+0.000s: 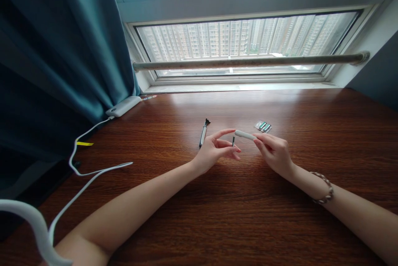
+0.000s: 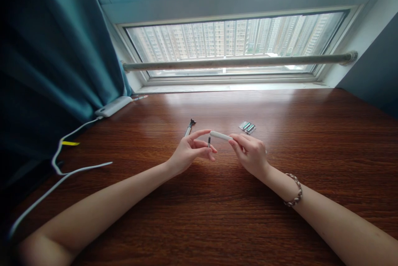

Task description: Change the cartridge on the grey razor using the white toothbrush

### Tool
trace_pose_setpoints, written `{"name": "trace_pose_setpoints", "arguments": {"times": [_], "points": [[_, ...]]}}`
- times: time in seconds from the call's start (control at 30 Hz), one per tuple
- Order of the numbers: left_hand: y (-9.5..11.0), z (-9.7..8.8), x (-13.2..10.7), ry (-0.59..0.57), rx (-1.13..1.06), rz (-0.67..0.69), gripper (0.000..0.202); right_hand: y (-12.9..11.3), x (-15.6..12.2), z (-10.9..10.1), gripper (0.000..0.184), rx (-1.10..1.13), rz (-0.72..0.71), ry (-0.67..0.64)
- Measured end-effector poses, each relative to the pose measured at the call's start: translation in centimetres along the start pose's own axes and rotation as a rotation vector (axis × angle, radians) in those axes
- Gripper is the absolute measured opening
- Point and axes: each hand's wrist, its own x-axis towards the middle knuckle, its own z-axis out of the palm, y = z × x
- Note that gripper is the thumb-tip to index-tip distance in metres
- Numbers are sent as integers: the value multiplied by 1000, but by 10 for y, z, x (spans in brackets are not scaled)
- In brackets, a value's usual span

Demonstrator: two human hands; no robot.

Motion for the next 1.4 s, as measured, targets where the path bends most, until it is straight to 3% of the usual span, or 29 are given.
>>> {"name": "trace_pose_setpoints", "arguments": {"times": [0.17,0.33,0.53,0.8,0.93,1.07,1.23,1.4], "points": [[-4,-3,1,5,0,32,32,-1,-1,0,19,-12,-38,-55],[-7,-4,3,71,-22,50,31,0,-1,0,21,19,7,-3],[-3,-2,3,92,93,31,27,-1,-1,0,17,-7,-63,-110],[1,-3,4,113,196,56,36,-3,-1,-1,16,3,-55,-113],[-1,-4,3,26,60,106,35,-2,-2,0,17,42,-36,-68],[-4,-4,3,21,-86,123,33,-1,-3,1,18,84,45,25],[-3,-3,3,32,-98,107,36,-2,-3,0,18,94,14,-26],[0,1,2,-50,-280,115,35,-2,-2,1,18,86,5,-25]]}}
